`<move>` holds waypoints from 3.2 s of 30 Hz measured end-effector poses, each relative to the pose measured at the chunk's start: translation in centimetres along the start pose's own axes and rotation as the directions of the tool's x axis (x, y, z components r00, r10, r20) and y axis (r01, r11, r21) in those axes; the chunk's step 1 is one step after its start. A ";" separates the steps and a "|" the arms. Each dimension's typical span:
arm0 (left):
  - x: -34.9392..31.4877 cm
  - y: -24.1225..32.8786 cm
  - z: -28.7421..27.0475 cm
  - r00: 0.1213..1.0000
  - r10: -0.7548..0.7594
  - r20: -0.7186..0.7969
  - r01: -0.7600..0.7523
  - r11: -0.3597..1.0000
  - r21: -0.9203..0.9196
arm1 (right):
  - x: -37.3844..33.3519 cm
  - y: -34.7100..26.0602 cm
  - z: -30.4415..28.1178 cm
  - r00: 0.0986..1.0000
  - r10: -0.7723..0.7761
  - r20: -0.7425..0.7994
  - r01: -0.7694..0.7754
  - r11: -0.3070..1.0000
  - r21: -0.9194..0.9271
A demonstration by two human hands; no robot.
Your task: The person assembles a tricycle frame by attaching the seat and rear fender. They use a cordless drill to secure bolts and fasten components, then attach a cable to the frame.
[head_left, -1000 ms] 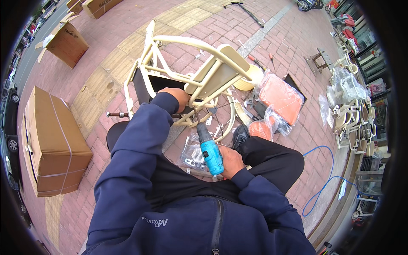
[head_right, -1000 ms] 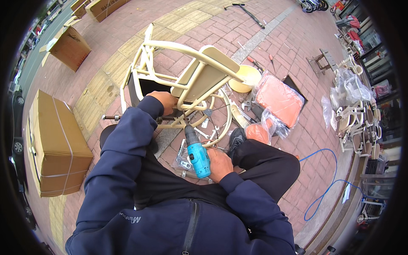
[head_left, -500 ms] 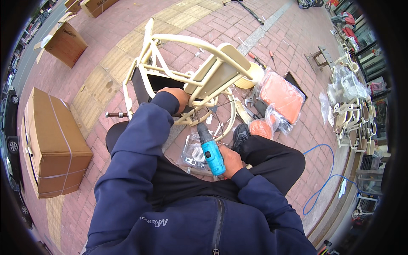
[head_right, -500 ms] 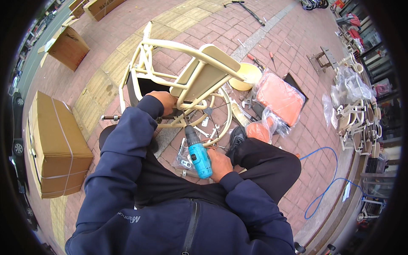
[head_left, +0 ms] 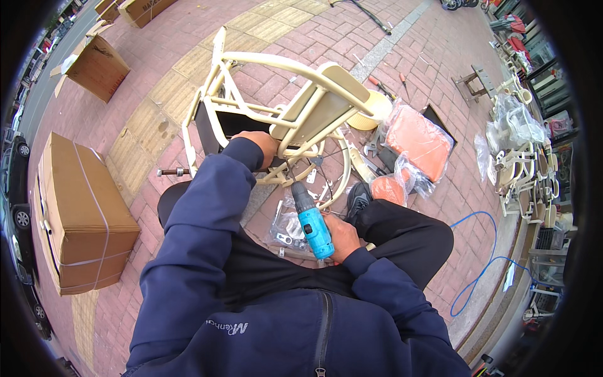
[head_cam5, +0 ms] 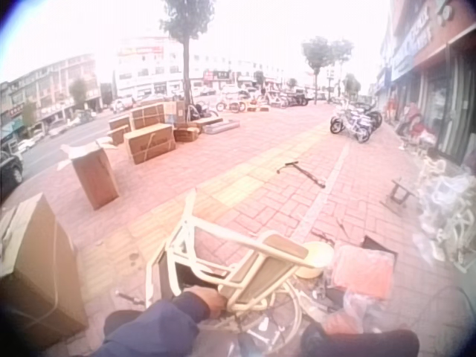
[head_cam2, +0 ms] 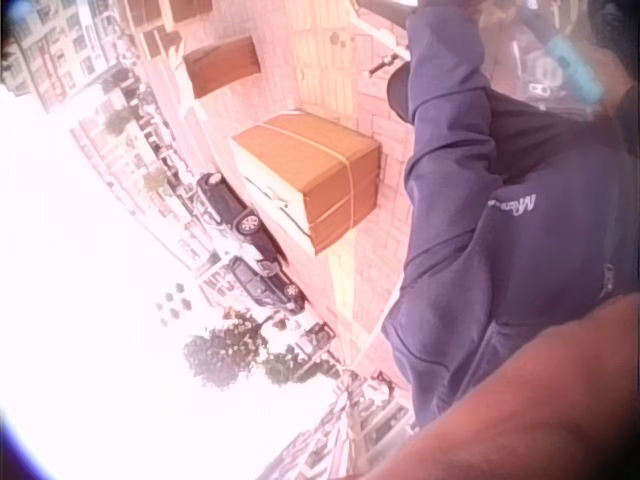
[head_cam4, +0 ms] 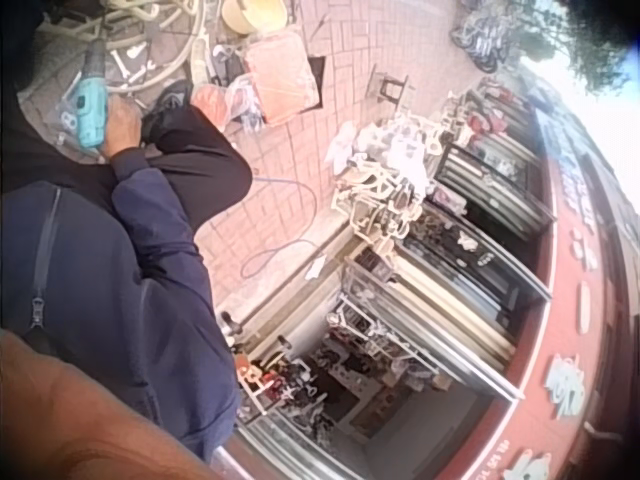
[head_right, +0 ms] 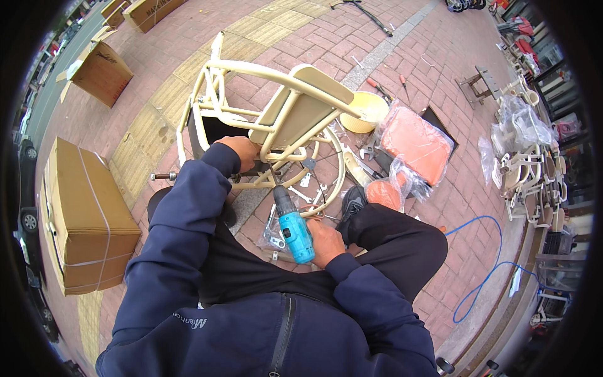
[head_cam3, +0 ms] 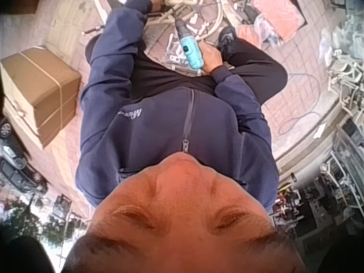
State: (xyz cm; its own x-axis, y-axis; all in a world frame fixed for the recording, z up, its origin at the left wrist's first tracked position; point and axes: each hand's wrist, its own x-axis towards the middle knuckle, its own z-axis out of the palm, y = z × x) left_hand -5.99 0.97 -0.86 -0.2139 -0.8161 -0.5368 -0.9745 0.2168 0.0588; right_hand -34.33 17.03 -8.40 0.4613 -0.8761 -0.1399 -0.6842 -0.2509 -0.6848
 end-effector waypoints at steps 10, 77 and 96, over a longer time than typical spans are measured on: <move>-0.4 0.2 -0.2 1.000 -0.007 -0.006 0.007 1.000 0.007 | 0.1 0.3 0.5 0.998 -0.005 0.056 -0.006 0.980 0.199; -16.5 0.2 19.2 0.961 -0.137 -0.241 0.146 0.989 0.019 | 8.9 -2.2 -9.5 0.902 0.382 0.201 -0.273 0.143 0.951; 6.3 -8.9 2.8 0.976 -0.183 -0.121 0.099 0.861 -0.499 | 18.2 -0.1 -11.9 0.946 0.282 0.162 -0.299 0.563 0.770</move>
State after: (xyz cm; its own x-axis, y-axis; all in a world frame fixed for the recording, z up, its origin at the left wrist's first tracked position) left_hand 1.50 -4.57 -7.11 -0.0390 -0.9006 -0.4328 -0.8944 -0.1617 0.4171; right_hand -32.55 -3.74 -2.36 0.3350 -0.8327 -0.4408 -0.0882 0.4381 -0.8946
